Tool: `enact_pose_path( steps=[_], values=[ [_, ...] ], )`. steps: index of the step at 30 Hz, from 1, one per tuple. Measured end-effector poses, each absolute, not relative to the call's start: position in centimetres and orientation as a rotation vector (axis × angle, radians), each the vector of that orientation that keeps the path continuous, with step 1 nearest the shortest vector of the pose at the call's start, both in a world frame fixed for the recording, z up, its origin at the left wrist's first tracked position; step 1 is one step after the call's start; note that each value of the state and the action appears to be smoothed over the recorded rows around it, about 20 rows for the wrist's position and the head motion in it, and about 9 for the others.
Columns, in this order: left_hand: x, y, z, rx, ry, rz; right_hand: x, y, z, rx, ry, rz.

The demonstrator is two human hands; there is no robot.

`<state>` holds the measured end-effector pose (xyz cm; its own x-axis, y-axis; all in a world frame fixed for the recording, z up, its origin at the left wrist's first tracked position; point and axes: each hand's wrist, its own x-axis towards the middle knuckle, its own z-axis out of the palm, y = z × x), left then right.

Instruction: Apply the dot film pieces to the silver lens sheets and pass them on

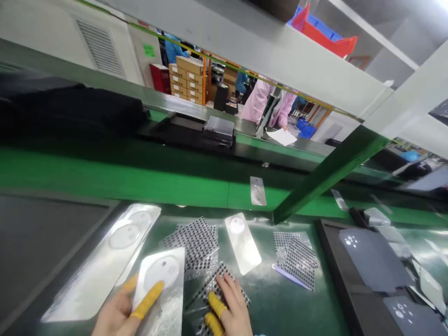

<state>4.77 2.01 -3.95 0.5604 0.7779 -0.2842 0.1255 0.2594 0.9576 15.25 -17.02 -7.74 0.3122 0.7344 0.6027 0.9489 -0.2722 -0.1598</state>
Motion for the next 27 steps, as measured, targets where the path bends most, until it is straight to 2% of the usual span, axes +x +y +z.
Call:
enact_pose_path(
  steps=[4,7,12,15,21,27],
  values=[
    [4.7,2.2,-3.4,1.514,0.978,0.613,15.1,-17.2,-6.5,-2.050,-1.413,-0.451],
    [4.5,2.6,-2.5,1.638,0.880,0.462,16.0,-16.9,-3.6,-2.023,-1.372,-0.400],
    [5.1,1.0,-1.4,1.444,0.564,0.156,18.1,-15.8,-1.1,-1.927,-1.579,-0.300],
    [5.8,-0.1,-1.3,1.387,0.417,-0.010,18.2,-15.2,-1.1,-1.898,-1.621,-0.193],
    [6.1,-0.7,-2.3,1.433,0.460,0.049,17.2,-14.3,-1.3,-1.766,-1.344,-0.113],
    [4.5,-1.4,-6.8,1.598,0.435,-0.025,16.1,-14.4,-3.3,-1.820,-1.471,-0.106]
  ],
)
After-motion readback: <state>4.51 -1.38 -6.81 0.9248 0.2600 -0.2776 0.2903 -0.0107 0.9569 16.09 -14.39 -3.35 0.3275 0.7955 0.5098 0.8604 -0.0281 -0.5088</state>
